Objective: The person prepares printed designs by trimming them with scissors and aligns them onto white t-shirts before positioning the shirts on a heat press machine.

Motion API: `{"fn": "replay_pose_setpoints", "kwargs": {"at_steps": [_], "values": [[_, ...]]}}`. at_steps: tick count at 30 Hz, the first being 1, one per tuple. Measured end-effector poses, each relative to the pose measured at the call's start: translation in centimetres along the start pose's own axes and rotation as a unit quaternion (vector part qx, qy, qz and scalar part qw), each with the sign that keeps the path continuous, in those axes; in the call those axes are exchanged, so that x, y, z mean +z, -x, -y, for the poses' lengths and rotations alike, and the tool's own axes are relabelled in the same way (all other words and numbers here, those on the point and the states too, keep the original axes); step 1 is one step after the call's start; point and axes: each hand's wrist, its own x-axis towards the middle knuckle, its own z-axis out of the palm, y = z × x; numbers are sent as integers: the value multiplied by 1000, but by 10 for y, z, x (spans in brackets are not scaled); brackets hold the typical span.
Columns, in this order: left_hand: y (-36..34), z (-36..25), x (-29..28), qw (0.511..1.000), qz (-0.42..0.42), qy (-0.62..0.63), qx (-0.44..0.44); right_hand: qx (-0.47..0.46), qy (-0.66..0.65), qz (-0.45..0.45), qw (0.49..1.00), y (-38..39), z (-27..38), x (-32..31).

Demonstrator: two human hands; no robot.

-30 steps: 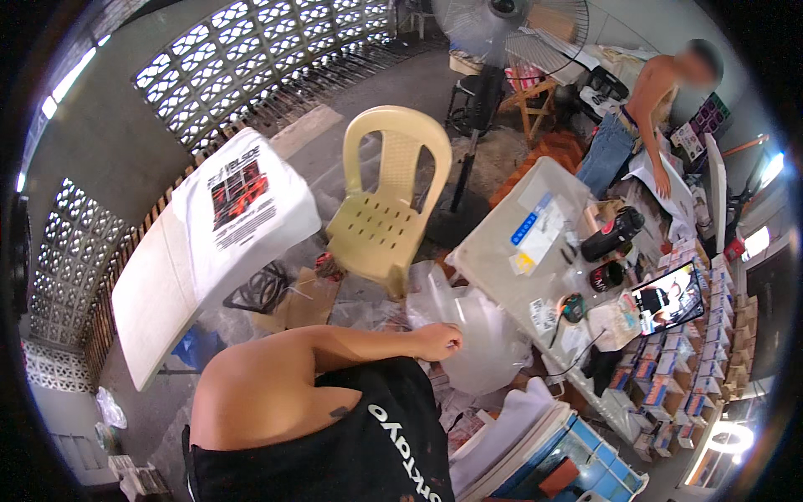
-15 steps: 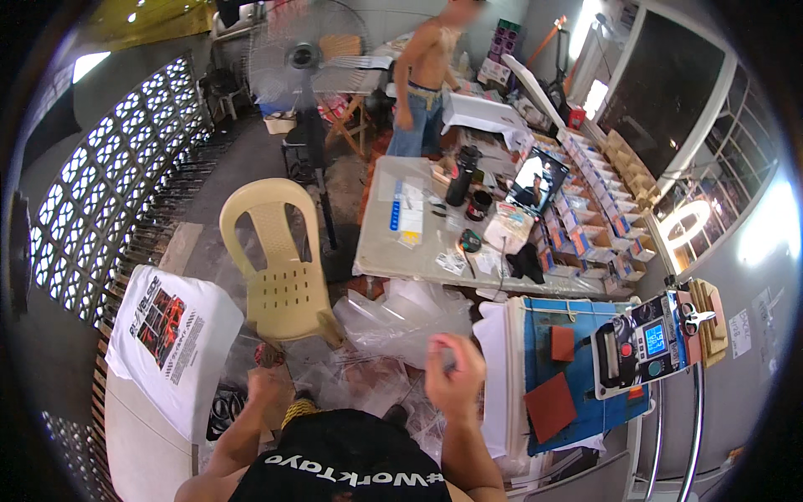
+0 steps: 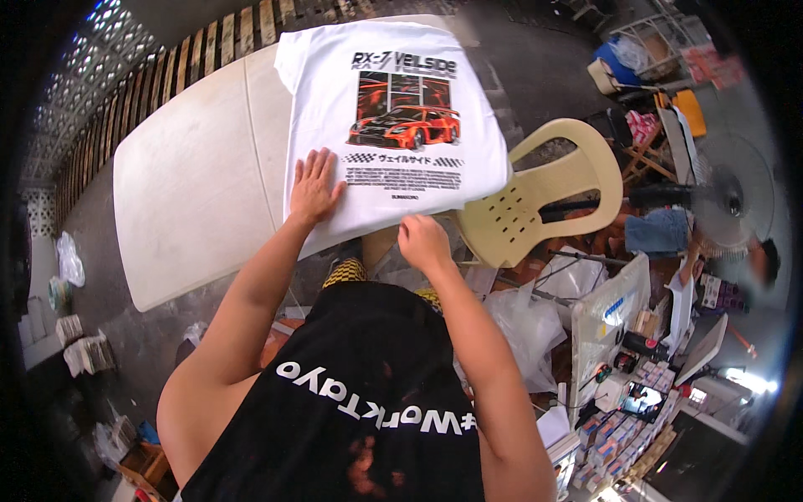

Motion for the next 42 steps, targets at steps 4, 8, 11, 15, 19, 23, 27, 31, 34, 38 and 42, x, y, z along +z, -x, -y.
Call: {"fn": "replay_pose_setpoints", "kwargs": {"at_steps": [4, 8, 11, 15, 19, 23, 27, 31, 34, 38, 42], "values": [[1, 15, 6, 989, -65, 136, 10, -171, 74, 4, 982, -88, 16, 47], [1, 18, 15, 971, -135, 194, -44, -302, 146, 73, 939, -119, 43, 71], [-4, 16, 15, 969, -130, 205, -40, -300, 162, 111, 934, -131, 21, 79], [-9, 18, 13, 971, -130, 192, -51, -384, 157, 85, 906, -125, 38, 48], [-8, 16, 6, 975, -124, 176, -60, -347, 132, 91, 924, -127, 22, 61], [-13, 15, 4, 978, -123, 159, -47, -46, -91, 43, 994, -130, 9, 70], [-13, 12, 3, 981, -109, 149, -62, 139, -204, 93, 965, -148, -6, 61], [-15, 12, 5, 984, -104, 133, -63, 171, -239, 84, 952, -163, -33, 60], [-17, 8, 5, 988, -97, 106, -59, 194, -245, 43, 949, -188, -67, 54], [-21, 6, 6, 992, -80, 89, -45, 237, -293, -30, 926, -233, -148, 21], [-18, 7, -1, 993, -65, 77, -57, 376, -318, -134, 860, -259, -233, -69]]}}
